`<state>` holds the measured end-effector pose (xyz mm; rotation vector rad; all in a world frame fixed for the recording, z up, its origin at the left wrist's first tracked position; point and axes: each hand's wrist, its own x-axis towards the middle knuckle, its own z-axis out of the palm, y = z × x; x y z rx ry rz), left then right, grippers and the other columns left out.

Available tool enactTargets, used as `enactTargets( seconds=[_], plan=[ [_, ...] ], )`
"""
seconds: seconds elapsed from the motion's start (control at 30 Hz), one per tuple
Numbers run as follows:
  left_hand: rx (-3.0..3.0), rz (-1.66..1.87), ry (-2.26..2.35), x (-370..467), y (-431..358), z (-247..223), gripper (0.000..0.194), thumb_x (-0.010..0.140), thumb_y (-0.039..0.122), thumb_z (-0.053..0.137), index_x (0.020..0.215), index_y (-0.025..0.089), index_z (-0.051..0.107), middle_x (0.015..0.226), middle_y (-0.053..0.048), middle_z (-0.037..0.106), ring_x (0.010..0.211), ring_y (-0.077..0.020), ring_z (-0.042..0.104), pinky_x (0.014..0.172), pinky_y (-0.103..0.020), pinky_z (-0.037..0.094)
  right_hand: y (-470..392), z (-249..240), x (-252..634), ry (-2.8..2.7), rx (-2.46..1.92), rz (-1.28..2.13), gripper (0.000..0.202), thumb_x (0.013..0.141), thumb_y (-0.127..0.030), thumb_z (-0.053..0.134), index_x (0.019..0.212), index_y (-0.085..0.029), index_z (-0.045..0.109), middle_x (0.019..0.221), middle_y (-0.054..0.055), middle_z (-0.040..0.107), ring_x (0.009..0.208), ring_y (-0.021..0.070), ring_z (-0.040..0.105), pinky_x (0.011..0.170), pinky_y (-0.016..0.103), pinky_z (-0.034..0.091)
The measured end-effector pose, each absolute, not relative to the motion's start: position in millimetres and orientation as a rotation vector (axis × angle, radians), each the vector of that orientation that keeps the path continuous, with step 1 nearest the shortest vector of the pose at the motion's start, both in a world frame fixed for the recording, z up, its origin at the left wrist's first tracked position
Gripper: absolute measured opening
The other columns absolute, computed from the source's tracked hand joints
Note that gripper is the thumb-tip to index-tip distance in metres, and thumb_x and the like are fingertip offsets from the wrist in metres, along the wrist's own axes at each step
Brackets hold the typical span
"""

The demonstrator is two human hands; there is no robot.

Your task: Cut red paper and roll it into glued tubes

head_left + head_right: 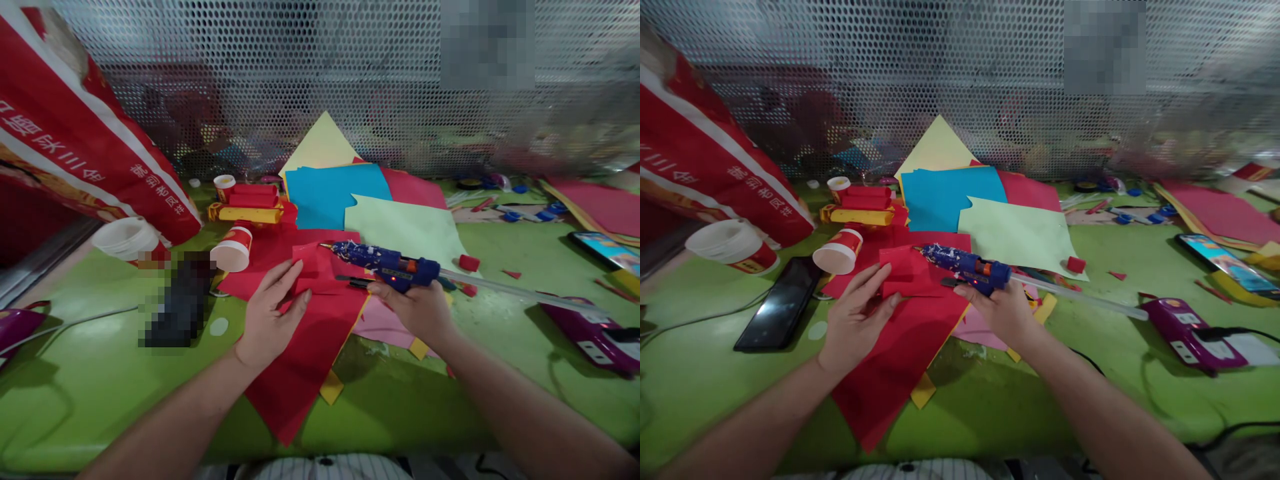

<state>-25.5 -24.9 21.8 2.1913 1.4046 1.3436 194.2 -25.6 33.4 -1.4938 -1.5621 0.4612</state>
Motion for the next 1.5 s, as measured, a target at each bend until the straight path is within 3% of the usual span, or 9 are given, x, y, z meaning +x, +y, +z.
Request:
enactTargets(
  seconds=[0.37,0.53,0.7,0.9,1.2,1.37,1.5],
  plan=[
    [2.148,1.385,1.380,-25.3,-25.1,23.6,0.036,0.082,0.025,0.057,0.118,0.022,0.059,0.117,-0.005,0.062,0.105,-0.0164,0.060,0.088,-0.025,0.051,-21.8,32.7,195.4,-1.555,-1.438,0.457,0.030,0.068,-0.050,0.061,0.062,-0.021,0.066,0.060,0.005,0.068,0.059,0.0239,0.064,0.052,0.033,0.051],
    [2.141,1.395,1.382,-25.9,-25.6,24.3,0.036,0.082,0.026,0.057,0.118,0.023,0.059,0.118,-0.005,0.062,0.105,-0.0173,0.060,0.087,-0.025,0.051,-20.4,34.3,195.9,-1.548,-1.521,0.456,0.031,0.067,-0.050,0.059,0.061,-0.020,0.065,0.051,0.003,0.064,0.050,0.0226,0.060,0.042,0.030,0.044],
    [2.142,1.411,1.377,-25.6,-25.7,24.8,0.037,0.082,0.025,0.058,0.119,0.022,0.060,0.117,-0.005,0.062,0.104,-0.0179,0.060,0.087,-0.025,0.051,-18.8,25.0,203.9,-1.554,-1.597,0.384,0.030,0.066,-0.048,0.061,0.065,-0.019,0.067,0.059,0.006,0.066,0.059,0.0242,0.062,0.048,0.032,0.046],
    [2.130,1.410,1.376,-26.1,-25.6,24.0,0.038,0.082,0.025,0.058,0.120,0.024,0.058,0.118,-0.005,0.062,0.105,-0.0182,0.060,0.086,-0.025,0.052,-17.9,25.8,203.7,-1.529,-1.610,0.425,0.030,0.064,-0.050,0.059,0.058,-0.020,0.062,0.050,0.004,0.060,0.046,0.0205,0.055,0.041,0.030,0.040],
    [2.139,1.411,1.376,-26.8,-26.0,24.8,0.037,0.082,0.025,0.058,0.119,0.023,0.059,0.117,-0.005,0.063,0.103,-0.0175,0.061,0.087,-0.026,0.051,-15.6,35.2,197.0,-1.428,-1.621,0.531,0.026,0.057,-0.047,0.059,0.056,-0.021,0.059,0.052,0.004,0.060,0.055,0.0229,0.058,0.047,0.031,0.042],
    [2.151,1.420,1.358,-26.1,-25.7,25.5,0.038,0.081,0.025,0.058,0.119,0.023,0.059,0.117,-0.005,0.062,0.105,-0.0177,0.060,0.088,-0.026,0.050,-3.6,38.6,220.9,-1.263,-1.706,0.510,0.025,0.056,-0.043,0.066,0.058,-0.019,0.058,0.045,-0.001,0.054,0.046,0.0162,0.052,0.044,0.027,0.039],
    [2.131,1.409,1.336,-25.6,-25.6,25.4,0.037,0.081,0.024,0.059,0.118,0.023,0.060,0.116,-0.005,0.063,0.104,-0.0169,0.060,0.087,-0.025,0.051,8.1,51.2,262.5,-1.024,-1.696,0.509,0.015,0.067,-0.029,0.064,0.066,-0.015,0.060,0.043,-0.004,0.050,0.038,0.0083,0.044,0.039,0.021,0.035]
  ],
)
